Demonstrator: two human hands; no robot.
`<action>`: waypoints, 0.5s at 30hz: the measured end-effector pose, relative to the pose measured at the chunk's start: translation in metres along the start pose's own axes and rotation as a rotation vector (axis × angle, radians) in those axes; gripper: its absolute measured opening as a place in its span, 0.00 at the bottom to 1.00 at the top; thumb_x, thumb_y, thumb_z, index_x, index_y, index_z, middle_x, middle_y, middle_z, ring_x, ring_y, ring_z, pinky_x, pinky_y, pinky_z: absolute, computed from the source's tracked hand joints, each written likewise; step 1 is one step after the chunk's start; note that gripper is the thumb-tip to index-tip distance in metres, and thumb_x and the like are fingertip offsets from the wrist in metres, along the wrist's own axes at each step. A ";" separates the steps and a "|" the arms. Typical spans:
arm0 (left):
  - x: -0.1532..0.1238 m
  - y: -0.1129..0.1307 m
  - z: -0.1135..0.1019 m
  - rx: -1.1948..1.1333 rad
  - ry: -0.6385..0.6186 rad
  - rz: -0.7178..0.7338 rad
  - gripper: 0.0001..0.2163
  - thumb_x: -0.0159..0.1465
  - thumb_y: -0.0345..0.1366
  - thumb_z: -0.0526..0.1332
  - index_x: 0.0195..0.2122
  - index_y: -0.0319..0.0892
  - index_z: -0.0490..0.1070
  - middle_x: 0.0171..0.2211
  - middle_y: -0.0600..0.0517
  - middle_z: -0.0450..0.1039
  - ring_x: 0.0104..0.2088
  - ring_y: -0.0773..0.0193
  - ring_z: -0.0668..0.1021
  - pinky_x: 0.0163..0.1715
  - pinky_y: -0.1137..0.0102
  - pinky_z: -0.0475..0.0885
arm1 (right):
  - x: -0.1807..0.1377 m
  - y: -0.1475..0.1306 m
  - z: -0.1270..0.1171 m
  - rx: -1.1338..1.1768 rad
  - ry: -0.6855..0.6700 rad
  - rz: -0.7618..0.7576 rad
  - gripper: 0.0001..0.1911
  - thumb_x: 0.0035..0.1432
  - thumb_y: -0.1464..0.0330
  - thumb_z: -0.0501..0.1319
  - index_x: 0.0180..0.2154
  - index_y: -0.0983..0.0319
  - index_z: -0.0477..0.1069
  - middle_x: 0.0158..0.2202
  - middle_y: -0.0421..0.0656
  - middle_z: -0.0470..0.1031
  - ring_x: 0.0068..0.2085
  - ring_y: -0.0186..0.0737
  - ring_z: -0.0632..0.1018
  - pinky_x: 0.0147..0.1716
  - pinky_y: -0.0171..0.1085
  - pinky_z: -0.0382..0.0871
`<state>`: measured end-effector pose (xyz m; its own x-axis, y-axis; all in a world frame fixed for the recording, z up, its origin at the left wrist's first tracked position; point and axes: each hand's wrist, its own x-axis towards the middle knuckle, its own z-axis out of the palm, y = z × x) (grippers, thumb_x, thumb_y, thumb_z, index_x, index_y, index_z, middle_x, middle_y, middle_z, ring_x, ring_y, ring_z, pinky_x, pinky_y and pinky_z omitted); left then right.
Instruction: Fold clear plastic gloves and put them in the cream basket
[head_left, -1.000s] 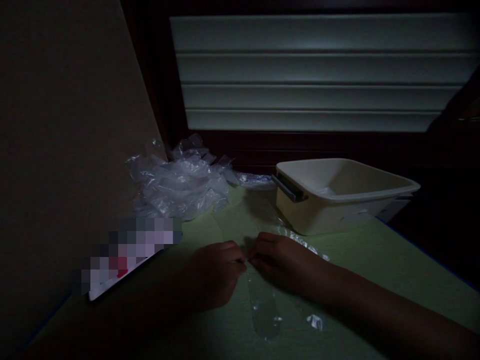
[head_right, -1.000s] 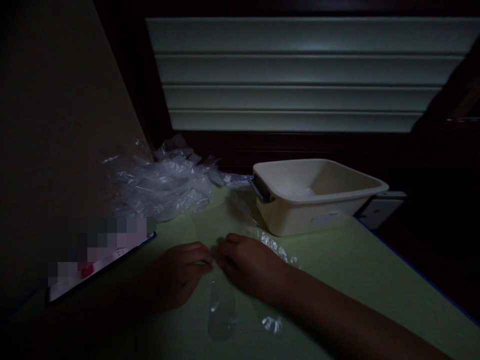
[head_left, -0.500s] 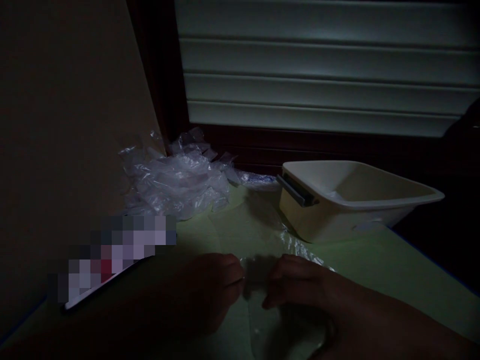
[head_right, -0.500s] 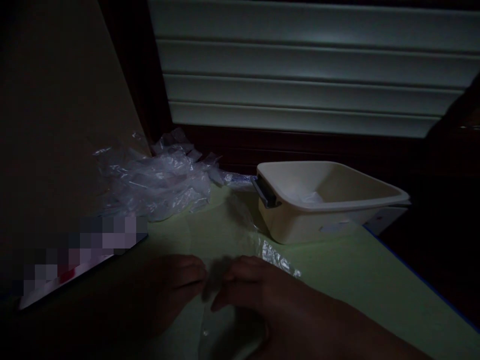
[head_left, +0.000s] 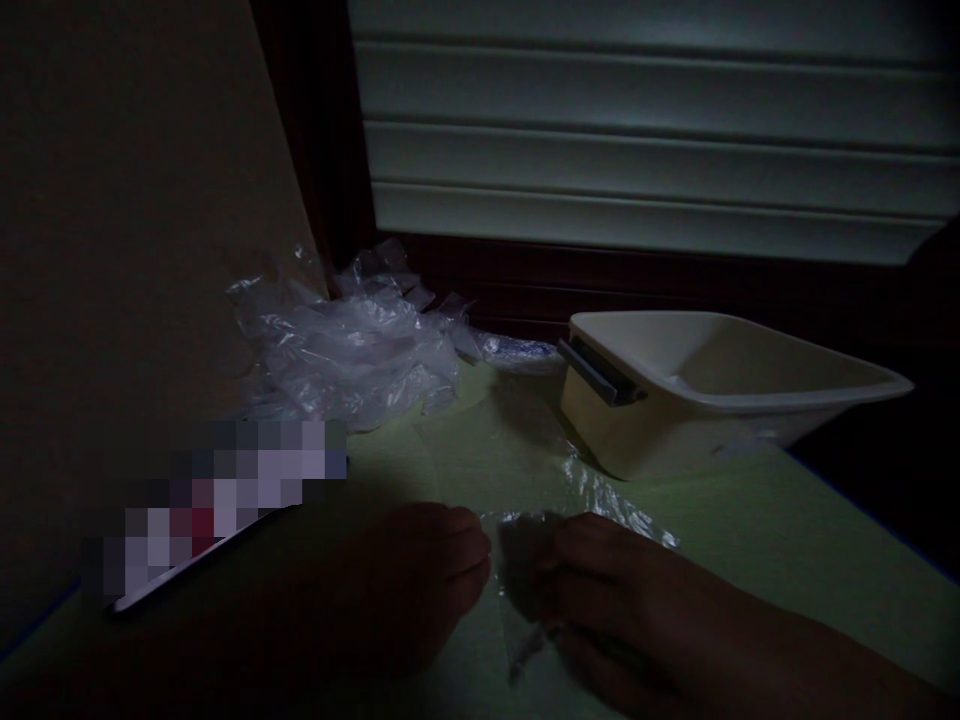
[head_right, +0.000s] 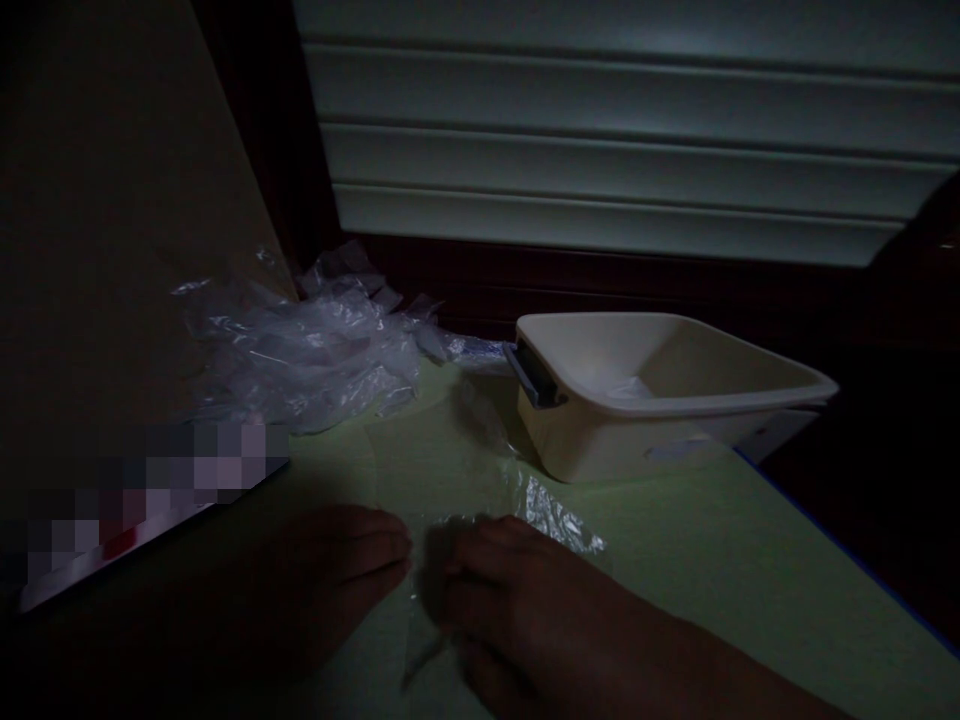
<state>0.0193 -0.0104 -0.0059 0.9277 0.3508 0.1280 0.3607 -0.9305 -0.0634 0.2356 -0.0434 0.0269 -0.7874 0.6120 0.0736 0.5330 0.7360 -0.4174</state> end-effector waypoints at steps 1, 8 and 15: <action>0.000 0.000 -0.001 0.003 -0.004 0.011 0.04 0.58 0.24 0.55 0.30 0.38 0.66 0.28 0.52 0.66 0.28 0.64 0.67 0.26 0.68 0.60 | 0.000 0.000 0.000 0.021 0.016 0.018 0.11 0.53 0.77 0.56 0.37 0.60 0.71 0.38 0.44 0.72 0.41 0.39 0.72 0.42 0.37 0.66; 0.001 0.000 -0.005 0.013 -0.010 0.056 0.05 0.58 0.25 0.54 0.29 0.38 0.67 0.28 0.51 0.68 0.28 0.63 0.68 0.26 0.69 0.61 | 0.002 0.006 0.006 0.270 0.189 0.182 0.07 0.60 0.71 0.52 0.33 0.61 0.68 0.29 0.41 0.72 0.30 0.34 0.72 0.30 0.33 0.66; 0.002 0.000 -0.005 0.004 -0.026 0.065 0.06 0.59 0.24 0.53 0.29 0.38 0.67 0.28 0.51 0.69 0.28 0.64 0.69 0.25 0.69 0.62 | 0.007 0.015 0.019 0.294 0.316 0.272 0.10 0.60 0.69 0.50 0.28 0.63 0.67 0.24 0.40 0.70 0.25 0.33 0.70 0.24 0.32 0.63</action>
<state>0.0203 -0.0107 -0.0003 0.9513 0.2926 0.0975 0.3002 -0.9509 -0.0751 0.2319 -0.0333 0.0035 -0.4760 0.8611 0.1787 0.5597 0.4533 -0.6937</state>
